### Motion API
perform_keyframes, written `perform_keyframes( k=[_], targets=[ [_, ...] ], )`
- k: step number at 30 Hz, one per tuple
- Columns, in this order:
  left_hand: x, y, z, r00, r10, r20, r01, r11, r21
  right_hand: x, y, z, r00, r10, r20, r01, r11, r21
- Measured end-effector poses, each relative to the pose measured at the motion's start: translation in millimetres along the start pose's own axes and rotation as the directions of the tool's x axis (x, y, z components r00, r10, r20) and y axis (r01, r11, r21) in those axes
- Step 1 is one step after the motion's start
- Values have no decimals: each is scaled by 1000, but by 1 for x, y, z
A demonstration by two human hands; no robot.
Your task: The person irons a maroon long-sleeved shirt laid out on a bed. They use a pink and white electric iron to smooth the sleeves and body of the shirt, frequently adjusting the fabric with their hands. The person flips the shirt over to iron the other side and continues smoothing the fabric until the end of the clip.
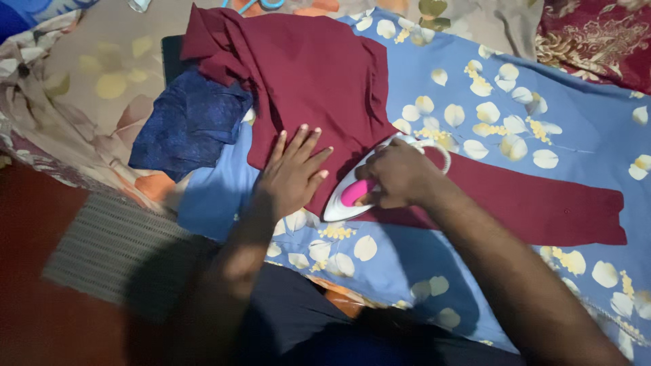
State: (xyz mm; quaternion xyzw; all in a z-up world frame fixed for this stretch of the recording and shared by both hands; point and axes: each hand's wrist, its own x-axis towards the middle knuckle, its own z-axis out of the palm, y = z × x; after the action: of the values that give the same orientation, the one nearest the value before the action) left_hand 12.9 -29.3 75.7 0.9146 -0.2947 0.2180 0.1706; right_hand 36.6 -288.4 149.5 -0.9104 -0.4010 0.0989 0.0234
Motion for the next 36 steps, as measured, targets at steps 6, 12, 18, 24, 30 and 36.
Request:
perform_keyframes(
  k=[6,12,18,24,30,36],
  targets=[
    [-11,-9,19,994,-52,97,54,998,-12,-5,60,-4,970,240,47,-242,969,47],
    [-12,-14,26,991,-86,101,89,996,-19,0,82,-16,919,365,148,-359,931,-63],
    [-15,-15,30,992,-82,94,86,995,-44,-1,42,-7,994,109,-1,-109,992,59],
    [-15,-16,28,991,-81,108,83,996,-20,6,-12,-1,990,-131,-61,130,991,-14],
    [-15,-16,27,992,-72,101,75,997,-26,-3,-13,-1,986,-125,-113,127,992,8],
    [-15,-13,25,994,-70,85,73,997,-37,4,38,-1,998,45,-43,-46,999,-17]
  ],
)
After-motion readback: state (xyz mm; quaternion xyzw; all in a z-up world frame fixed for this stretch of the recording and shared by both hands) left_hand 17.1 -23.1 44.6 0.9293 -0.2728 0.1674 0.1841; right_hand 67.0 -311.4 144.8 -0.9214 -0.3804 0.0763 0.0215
